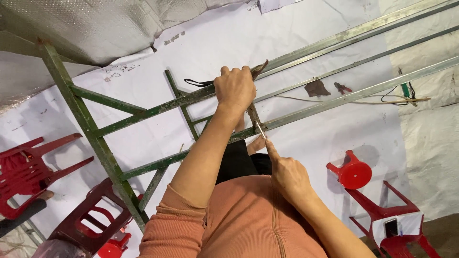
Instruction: The person is working on the joints of a metal frame, using sandpaper to smooth surfaces, a screwdriver for prying or adjusting, and a tape measure for checking dimensions.
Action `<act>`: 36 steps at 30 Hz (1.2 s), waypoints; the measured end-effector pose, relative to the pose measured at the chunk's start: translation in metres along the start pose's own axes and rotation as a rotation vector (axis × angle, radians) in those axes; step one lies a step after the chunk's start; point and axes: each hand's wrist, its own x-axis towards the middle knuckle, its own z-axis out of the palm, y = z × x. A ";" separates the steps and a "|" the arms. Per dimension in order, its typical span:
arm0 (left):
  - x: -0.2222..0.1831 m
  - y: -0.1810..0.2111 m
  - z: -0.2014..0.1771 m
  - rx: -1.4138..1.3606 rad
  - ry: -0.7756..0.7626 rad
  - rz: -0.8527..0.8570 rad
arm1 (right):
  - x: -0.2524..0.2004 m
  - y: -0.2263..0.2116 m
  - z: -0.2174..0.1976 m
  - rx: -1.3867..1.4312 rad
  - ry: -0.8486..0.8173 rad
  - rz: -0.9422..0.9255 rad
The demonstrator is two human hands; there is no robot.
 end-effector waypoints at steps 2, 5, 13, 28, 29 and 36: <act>0.001 0.000 0.001 -0.004 -0.008 -0.009 | -0.009 0.003 -0.001 -0.005 -0.036 0.017; -0.001 -0.002 0.001 -0.012 0.010 0.005 | -0.012 0.001 0.002 -0.013 -0.051 0.035; 0.001 -0.005 0.013 0.037 0.010 0.003 | -0.010 0.007 0.009 0.127 0.018 0.064; 0.002 -0.004 0.012 0.024 0.014 -0.002 | 0.013 0.013 0.013 0.016 0.089 0.009; 0.001 -0.005 0.010 0.030 0.016 -0.003 | 0.010 0.011 0.011 0.020 0.091 0.005; -0.001 -0.001 0.005 0.014 -0.005 -0.015 | 0.002 0.010 0.006 -0.063 0.021 0.010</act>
